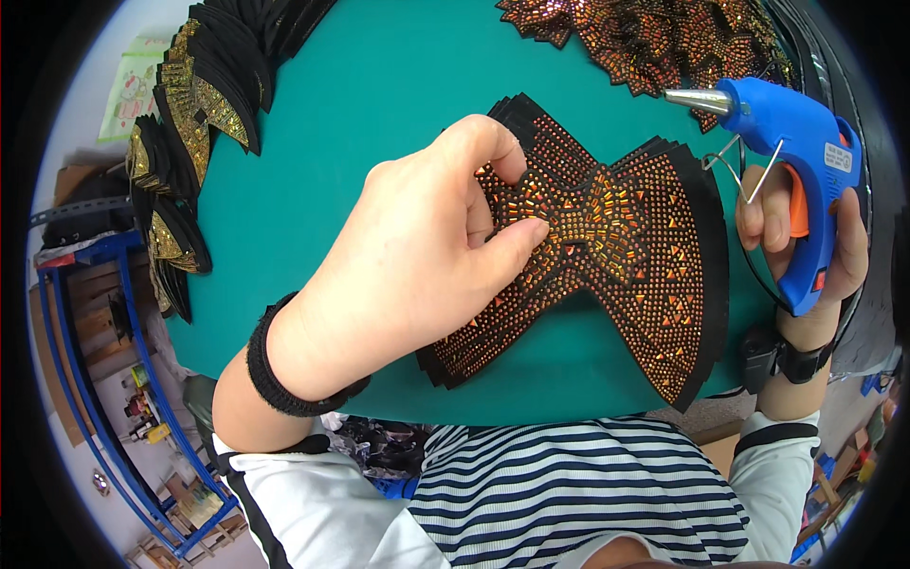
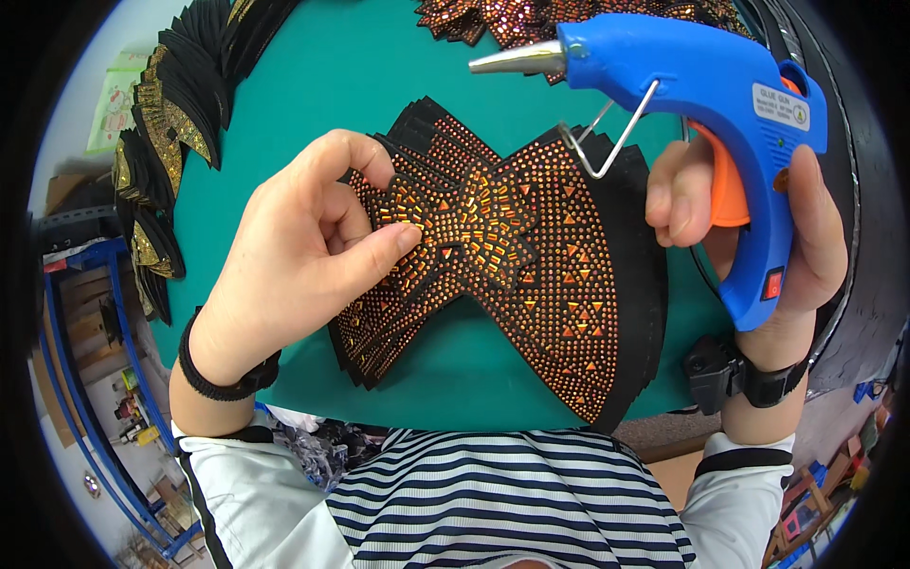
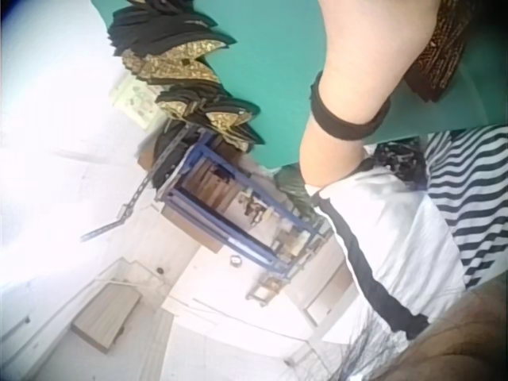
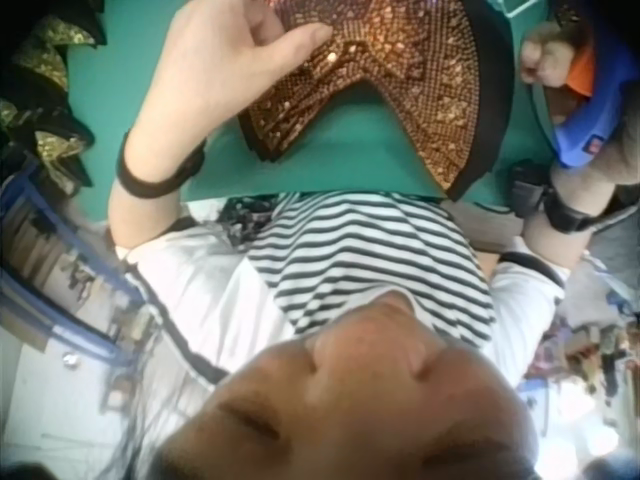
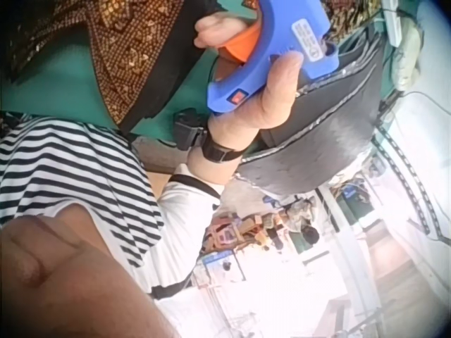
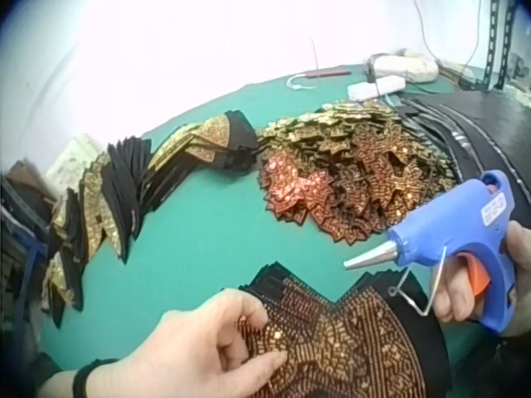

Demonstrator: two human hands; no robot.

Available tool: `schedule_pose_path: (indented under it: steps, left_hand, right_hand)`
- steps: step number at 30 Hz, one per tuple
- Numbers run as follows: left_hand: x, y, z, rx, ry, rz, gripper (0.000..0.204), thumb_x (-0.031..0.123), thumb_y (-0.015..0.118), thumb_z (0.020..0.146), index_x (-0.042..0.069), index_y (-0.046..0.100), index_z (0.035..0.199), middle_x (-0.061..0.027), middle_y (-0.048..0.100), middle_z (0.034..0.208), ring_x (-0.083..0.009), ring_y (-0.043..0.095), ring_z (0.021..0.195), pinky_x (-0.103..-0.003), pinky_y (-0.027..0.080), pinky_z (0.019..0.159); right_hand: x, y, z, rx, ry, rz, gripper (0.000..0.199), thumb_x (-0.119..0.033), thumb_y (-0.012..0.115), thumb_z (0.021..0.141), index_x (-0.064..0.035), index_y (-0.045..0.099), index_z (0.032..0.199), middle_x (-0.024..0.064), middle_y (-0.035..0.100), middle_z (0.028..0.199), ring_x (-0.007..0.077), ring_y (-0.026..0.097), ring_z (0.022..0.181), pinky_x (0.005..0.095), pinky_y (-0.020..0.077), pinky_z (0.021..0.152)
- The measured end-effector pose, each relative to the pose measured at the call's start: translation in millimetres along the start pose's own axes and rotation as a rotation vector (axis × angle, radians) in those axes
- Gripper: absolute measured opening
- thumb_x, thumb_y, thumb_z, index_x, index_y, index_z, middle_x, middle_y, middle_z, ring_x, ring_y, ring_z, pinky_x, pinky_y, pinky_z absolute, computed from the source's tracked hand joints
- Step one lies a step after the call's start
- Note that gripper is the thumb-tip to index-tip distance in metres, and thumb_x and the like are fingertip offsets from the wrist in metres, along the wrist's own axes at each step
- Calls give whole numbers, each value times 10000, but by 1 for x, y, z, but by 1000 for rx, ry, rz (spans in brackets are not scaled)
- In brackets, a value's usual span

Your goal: Using a hot glue gun to attach decorative rhinestone bows to a fabric base.

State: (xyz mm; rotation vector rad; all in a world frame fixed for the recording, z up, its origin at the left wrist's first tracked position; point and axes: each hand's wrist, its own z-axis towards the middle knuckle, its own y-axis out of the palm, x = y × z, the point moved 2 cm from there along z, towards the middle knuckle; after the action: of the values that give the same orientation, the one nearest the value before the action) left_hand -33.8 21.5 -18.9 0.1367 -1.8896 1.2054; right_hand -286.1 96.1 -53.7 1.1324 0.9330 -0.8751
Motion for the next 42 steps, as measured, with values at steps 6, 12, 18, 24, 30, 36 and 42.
schedule_pose_path:
  steps: [6,12,18,24,30,36,42]
  left_hand:
    - [-1,-2,2,-30,23,-4,277,61,660,707,27,455,890,2,438,448,-48,350,411,-207,270,404]
    - [-1,-3,1,-8,46,25,272,64,663,706,27,470,894,-8,445,449,-54,367,412,-208,280,406]
    - [0,-3,3,-18,64,53,279,68,670,703,29,481,904,-11,456,452,-57,376,410,-210,287,404]
    - [-1,-3,1,-1,74,44,282,73,673,701,32,483,905,-9,451,446,-57,371,403,-211,282,401]
    - [0,-4,0,36,84,93,297,87,685,693,38,480,902,5,415,416,-48,352,388,-213,254,392]
    - [-2,-4,-9,206,552,179,296,-79,579,691,53,621,952,-75,540,662,-147,502,522,-238,408,482]
    - [-5,9,-18,86,585,359,451,-92,554,608,77,621,1020,-75,505,723,-195,508,602,-289,434,510]
  right_hand:
    - [1,-2,-1,-27,-18,-5,574,-442,258,891,39,474,1116,116,563,702,211,514,725,270,410,599]
    - [0,-2,-1,-43,3,-14,573,-444,255,892,35,474,1116,111,569,719,209,513,740,274,406,615]
    - [-2,0,0,-42,-14,4,571,-446,254,893,32,480,1107,107,571,724,205,510,740,266,396,624]
    - [-1,-1,1,-65,-6,-19,571,-449,254,894,30,481,1106,105,571,728,203,509,744,268,399,622]
    - [-1,-1,0,-45,-12,-4,568,-448,251,895,25,478,1111,105,571,728,205,508,745,273,402,622]
    - [-2,1,0,-20,-35,8,585,-453,233,897,35,483,1099,107,568,716,211,509,734,276,402,615]
    - [-2,0,0,-10,-31,23,587,-448,236,896,45,484,1097,113,566,704,215,513,719,278,405,607]
